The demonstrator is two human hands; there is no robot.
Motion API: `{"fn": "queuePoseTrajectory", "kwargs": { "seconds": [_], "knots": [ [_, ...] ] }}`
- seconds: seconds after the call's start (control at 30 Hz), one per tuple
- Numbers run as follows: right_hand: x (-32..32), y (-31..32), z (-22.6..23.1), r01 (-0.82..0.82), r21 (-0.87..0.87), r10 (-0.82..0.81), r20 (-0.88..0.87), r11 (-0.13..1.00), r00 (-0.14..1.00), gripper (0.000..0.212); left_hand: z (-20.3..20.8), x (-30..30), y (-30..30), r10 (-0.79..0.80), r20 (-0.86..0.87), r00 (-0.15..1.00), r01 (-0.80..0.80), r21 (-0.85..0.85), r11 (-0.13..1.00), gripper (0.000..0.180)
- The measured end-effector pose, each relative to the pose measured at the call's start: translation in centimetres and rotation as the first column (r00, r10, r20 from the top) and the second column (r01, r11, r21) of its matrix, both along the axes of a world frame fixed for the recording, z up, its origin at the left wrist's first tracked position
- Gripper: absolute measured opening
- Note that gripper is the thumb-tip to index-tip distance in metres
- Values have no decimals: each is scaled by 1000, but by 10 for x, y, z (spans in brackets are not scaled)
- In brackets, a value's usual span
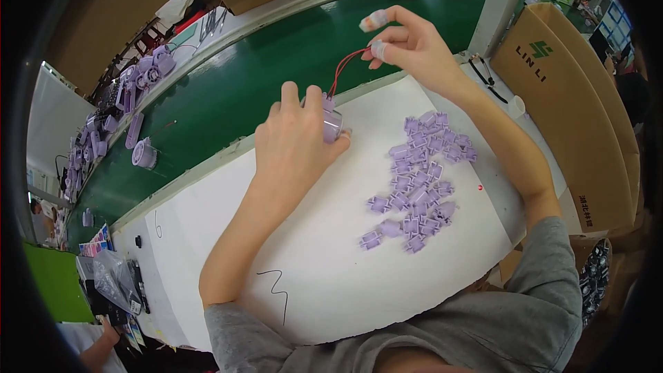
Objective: The person assembles small purple plastic parts into a circular electronic housing by hand, taking the parts from a cardboard box and inserting them into the housing.
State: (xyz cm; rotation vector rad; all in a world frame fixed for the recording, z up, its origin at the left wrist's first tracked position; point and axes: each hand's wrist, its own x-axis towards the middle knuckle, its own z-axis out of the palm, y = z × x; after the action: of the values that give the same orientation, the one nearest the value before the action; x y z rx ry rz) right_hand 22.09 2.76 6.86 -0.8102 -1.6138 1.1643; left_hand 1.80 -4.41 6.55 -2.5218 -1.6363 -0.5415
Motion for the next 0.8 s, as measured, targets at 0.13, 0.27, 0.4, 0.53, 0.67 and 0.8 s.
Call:
{"fn": "queuePoseTrajectory", "kwargs": {
  "seconds": [0.13,0.27,0.4,0.53,0.67,0.8],
  "knots": [
    [-3,6,-15,13,393,-149,316,919,937,17,-7,4,-4,-19,-47,999,22,65,998,52],
    [3,14,-21,25,374,-211,463,927,861,13,-1,5,-1,-68,147,987,95,-187,978,55],
    [2,11,-20,74,339,-226,435,938,871,14,3,-1,8,-59,108,992,83,-234,969,49],
    [4,13,-20,93,451,-332,488,888,807,17,-3,-12,30,-29,298,954,139,-356,924,41],
    [-4,1,-6,34,432,-266,490,901,830,21,-26,-26,59,208,693,691,301,-536,789,44],
    [-8,-3,-9,-15,391,-162,414,920,896,22,-41,-22,57,382,867,321,712,-487,507,46]
  ]
}}
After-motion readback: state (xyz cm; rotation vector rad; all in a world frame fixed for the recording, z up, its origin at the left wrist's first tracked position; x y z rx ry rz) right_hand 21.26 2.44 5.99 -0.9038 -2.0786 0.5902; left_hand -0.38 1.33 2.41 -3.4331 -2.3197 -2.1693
